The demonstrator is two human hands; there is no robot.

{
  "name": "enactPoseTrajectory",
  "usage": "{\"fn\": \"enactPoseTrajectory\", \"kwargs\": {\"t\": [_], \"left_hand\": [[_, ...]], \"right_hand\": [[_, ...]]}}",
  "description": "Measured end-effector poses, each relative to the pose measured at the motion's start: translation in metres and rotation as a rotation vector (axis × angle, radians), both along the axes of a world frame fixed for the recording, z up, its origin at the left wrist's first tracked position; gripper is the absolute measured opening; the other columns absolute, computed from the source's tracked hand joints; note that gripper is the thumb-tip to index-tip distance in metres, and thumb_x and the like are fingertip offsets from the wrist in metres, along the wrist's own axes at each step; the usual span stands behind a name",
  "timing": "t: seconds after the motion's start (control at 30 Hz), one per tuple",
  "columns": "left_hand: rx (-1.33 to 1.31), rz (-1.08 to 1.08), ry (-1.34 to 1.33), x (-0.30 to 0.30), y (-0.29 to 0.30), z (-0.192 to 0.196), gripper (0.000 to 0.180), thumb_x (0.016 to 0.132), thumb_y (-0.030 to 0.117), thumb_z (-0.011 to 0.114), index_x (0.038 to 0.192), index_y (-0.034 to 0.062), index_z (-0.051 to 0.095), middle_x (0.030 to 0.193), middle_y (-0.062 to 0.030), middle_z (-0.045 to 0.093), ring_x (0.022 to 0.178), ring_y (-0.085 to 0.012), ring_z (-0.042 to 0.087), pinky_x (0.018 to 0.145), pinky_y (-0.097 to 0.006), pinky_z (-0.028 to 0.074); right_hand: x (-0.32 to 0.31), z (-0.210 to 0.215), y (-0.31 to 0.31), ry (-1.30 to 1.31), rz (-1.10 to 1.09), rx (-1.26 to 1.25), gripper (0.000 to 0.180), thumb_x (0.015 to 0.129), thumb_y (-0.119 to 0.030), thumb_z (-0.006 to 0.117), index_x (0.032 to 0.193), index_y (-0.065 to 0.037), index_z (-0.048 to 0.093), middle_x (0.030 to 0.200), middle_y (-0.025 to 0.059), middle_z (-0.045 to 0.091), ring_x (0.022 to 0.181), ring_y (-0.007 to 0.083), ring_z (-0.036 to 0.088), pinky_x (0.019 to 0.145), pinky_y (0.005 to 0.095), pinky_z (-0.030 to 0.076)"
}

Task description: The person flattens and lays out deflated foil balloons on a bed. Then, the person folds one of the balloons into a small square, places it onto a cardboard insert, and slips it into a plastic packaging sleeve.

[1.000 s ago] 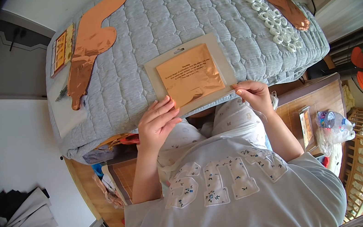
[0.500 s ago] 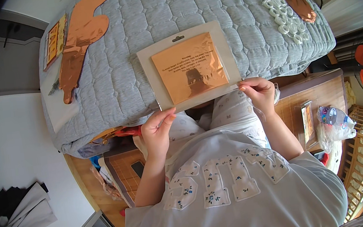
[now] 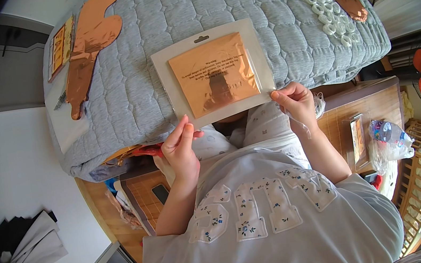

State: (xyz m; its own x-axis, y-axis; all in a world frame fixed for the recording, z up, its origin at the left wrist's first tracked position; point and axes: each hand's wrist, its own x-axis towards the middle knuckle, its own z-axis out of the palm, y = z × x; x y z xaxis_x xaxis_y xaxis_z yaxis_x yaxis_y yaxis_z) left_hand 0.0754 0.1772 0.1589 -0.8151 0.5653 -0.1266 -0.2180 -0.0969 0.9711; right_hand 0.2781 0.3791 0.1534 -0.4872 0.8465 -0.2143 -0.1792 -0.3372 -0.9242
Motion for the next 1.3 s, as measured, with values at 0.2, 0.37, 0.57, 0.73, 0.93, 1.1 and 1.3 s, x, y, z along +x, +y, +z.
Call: {"fn": "enactPoseTrajectory", "kwargs": {"t": [0.2,0.37,0.57,0.73,0.93,1.1,1.3], "left_hand": [[0.068,0.033,0.0,-0.004,0.003,-0.007,0.027,0.099,0.004,0.068,0.125,-0.0004,0.072,0.093,-0.0042,0.072,0.071,-0.014,0.067,0.066,-0.03,0.059],[0.036,0.034,-0.005,-0.003,0.006,-0.005,0.026,0.1,0.004,0.066,0.124,-0.001,0.072,0.091,-0.0039,0.07,0.069,-0.0131,0.065,0.058,-0.028,0.057],[0.052,-0.001,-0.001,-0.001,0.002,-0.011,0.026,0.101,0.008,0.064,0.125,0.0012,0.072,0.095,-0.0036,0.071,0.076,-0.011,0.064,0.059,-0.028,0.053],[0.04,-0.03,-0.049,-0.003,-0.001,-0.008,0.026,0.1,0.007,0.065,0.124,0.0026,0.073,0.091,-0.003,0.07,0.069,-0.0106,0.061,0.056,-0.028,0.051],[0.075,-0.032,-0.062,-0.005,-0.003,-0.007,0.027,0.099,0.005,0.061,0.123,0.0021,0.074,0.087,-0.0025,0.068,0.058,-0.0096,0.054,0.047,-0.026,0.045],[0.114,-0.087,-0.002,-0.01,-0.008,-0.013,0.035,0.098,0.003,0.054,0.129,-0.0015,0.07,0.078,-0.0036,0.065,0.051,-0.0117,0.052,0.044,-0.025,0.043],[0.199,-0.191,0.056,-0.015,-0.021,-0.02,0.057,0.105,0.022,0.04,0.156,-0.0023,0.039,0.071,-0.0063,0.064,0.051,-0.0157,0.054,0.047,-0.027,0.046]], "right_hand": [[-0.007,0.015,0.001,-0.031,-0.02,-0.073,0.017,0.091,0.002,0.076,0.081,-0.007,0.065,0.076,0.0045,0.071,0.052,-0.0011,0.04,0.047,0.0189,0.025],[-0.005,0.013,0.006,-0.031,0.002,-0.075,0.017,0.092,0.001,0.075,0.083,-0.009,0.064,0.076,0.0041,0.072,0.053,-0.0014,0.041,0.047,0.0186,0.025],[-0.005,0.013,0.006,-0.037,-0.004,-0.043,0.017,0.094,-0.002,0.073,0.085,-0.01,0.063,0.076,0.0033,0.072,0.053,-0.0018,0.041,0.047,0.0184,0.025],[-0.005,0.017,0.006,-0.023,0.012,-0.027,0.016,0.095,-0.003,0.073,0.086,-0.011,0.062,0.076,0.003,0.072,0.052,-0.0019,0.04,0.047,0.0186,0.024],[-0.004,0.022,0.007,-0.049,0.031,-0.019,0.017,0.096,-0.004,0.072,0.086,-0.011,0.06,0.075,0.0028,0.071,0.05,-0.002,0.036,0.045,0.0189,0.022],[0.005,0.03,0.012,-0.15,0.146,-0.071,0.01,0.096,-0.004,0.072,0.098,-0.008,0.062,0.079,0.0025,0.074,0.055,-0.0029,0.044,0.049,0.0171,0.028],[0.015,0.026,0.017,-0.353,0.339,-0.094,0.014,0.099,-0.008,0.066,0.112,-0.007,0.066,0.08,-0.0016,0.068,0.055,-0.0011,0.041,0.05,0.0179,0.03]]}}
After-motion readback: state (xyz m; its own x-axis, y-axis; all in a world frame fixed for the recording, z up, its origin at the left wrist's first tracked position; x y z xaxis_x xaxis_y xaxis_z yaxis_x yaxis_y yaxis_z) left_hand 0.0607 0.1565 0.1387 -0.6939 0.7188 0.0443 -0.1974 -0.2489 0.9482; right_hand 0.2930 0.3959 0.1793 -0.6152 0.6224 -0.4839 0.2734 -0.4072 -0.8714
